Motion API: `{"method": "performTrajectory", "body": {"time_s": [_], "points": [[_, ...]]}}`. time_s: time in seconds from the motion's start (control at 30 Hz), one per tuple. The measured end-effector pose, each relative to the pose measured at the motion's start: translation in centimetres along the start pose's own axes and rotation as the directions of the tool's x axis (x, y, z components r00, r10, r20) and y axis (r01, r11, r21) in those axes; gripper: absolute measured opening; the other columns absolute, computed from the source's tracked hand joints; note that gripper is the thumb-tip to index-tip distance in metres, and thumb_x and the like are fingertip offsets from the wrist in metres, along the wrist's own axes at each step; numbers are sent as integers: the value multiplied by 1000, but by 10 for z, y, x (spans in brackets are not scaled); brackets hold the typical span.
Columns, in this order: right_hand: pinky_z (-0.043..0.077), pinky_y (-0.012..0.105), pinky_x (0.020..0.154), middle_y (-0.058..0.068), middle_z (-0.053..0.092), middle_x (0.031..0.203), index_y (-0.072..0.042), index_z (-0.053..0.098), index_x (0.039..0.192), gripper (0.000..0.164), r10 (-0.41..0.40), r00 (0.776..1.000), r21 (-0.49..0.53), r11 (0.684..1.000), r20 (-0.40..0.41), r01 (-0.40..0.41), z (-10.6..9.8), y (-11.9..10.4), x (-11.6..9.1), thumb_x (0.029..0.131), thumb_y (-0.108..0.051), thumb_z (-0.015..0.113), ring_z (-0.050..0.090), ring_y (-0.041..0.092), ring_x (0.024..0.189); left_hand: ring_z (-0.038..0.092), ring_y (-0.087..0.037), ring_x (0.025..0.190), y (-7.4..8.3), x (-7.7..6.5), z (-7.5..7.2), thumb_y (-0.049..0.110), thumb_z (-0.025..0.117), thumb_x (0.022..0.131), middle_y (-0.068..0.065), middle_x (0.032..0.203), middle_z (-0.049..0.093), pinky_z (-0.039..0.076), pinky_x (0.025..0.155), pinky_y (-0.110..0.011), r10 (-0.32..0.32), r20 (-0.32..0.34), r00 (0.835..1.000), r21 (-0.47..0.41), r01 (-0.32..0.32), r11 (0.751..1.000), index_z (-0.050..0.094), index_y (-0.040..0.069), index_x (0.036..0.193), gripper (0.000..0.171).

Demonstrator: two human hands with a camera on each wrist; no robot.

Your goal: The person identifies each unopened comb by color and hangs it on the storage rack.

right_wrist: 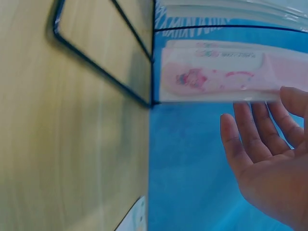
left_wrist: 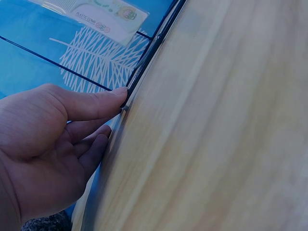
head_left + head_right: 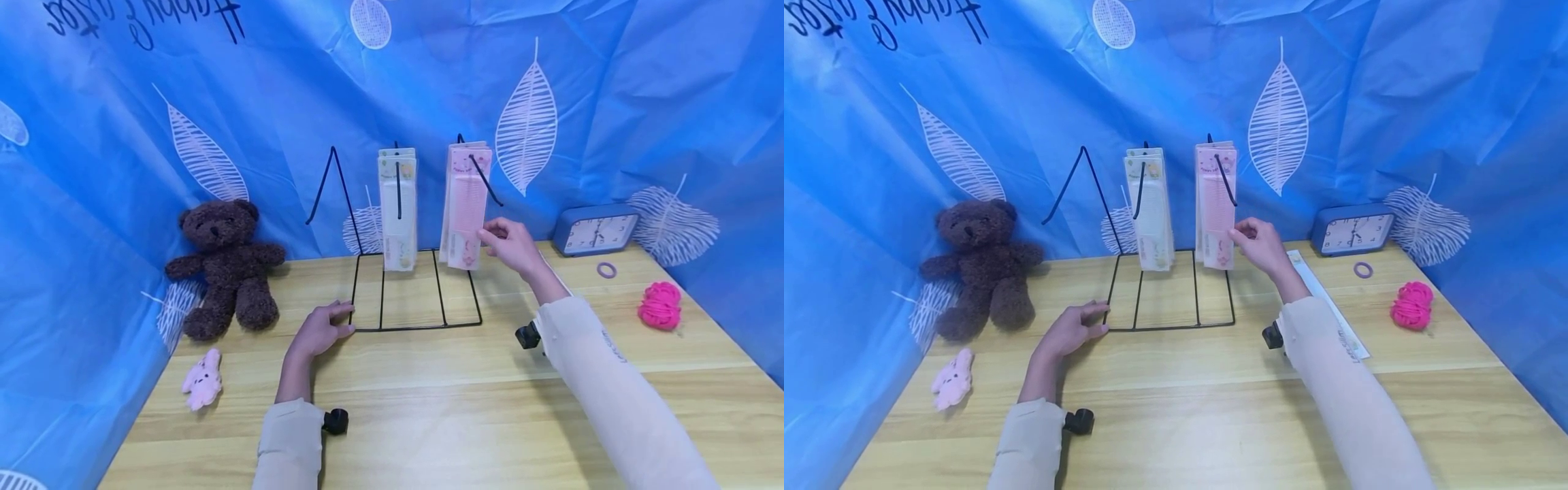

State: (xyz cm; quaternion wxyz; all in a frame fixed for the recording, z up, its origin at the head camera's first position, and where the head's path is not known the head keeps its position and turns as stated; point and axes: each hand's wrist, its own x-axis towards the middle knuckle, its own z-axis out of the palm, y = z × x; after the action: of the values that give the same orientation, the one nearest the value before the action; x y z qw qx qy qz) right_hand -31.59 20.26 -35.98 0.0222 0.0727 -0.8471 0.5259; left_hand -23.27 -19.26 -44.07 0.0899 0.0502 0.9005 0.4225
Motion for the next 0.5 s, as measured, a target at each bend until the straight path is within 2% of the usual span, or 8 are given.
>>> {"method": "performTrajectory", "body": {"time_s": [0.13, 0.3, 0.4, 0.5], "points": [[56, 47, 92, 27, 63, 122, 8, 58, 126, 40, 18, 1000, -3, 1000, 8, -17, -5, 11, -5, 106, -27, 54, 62, 38, 113, 23, -34, 151, 1, -1, 0, 9, 71, 96, -12, 158, 41, 18, 121, -55, -3, 5, 1000, -7, 3, 1000, 58, 4, 143, 50], [58, 38, 89, 28, 62, 123, 7, 57, 126, 40, 29, 1000, -20, 999, 12, -29, -16, 24, -15, 108, -27, 52, 62, 38, 115, 23, -36, 151, 1, -1, 0, 9, 71, 96, -14, 158, 41, 19, 121, -56, -9, 4, 1000, -2, 9, 1000, 58, 3, 143, 50], [57, 40, 91, 29, 61, 124, 8, 56, 128, 43, 38, 999, -27, 999, 12, -38, -22, 32, -20, 108, -30, 50, 61, 39, 116, 23, -35, 151, 1, -1, 0, 10, 71, 96, -13, 158, 40, 18, 121, -56, -13, 3, 1000, -1, 13, 1000, 58, 4, 143, 50], [55, 47, 95, 28, 59, 125, 7, 54, 130, 45, 68, 998, -32, 997, 13, -68, -28, 39, -25, 108, -31, 49, 59, 40, 118, 23, -36, 151, 1, -1, 0, 10, 70, 96, -14, 158, 41, 19, 121, -57, -9, 4, 1000, 1, 9, 1000, 58, 4, 143, 50]]}}
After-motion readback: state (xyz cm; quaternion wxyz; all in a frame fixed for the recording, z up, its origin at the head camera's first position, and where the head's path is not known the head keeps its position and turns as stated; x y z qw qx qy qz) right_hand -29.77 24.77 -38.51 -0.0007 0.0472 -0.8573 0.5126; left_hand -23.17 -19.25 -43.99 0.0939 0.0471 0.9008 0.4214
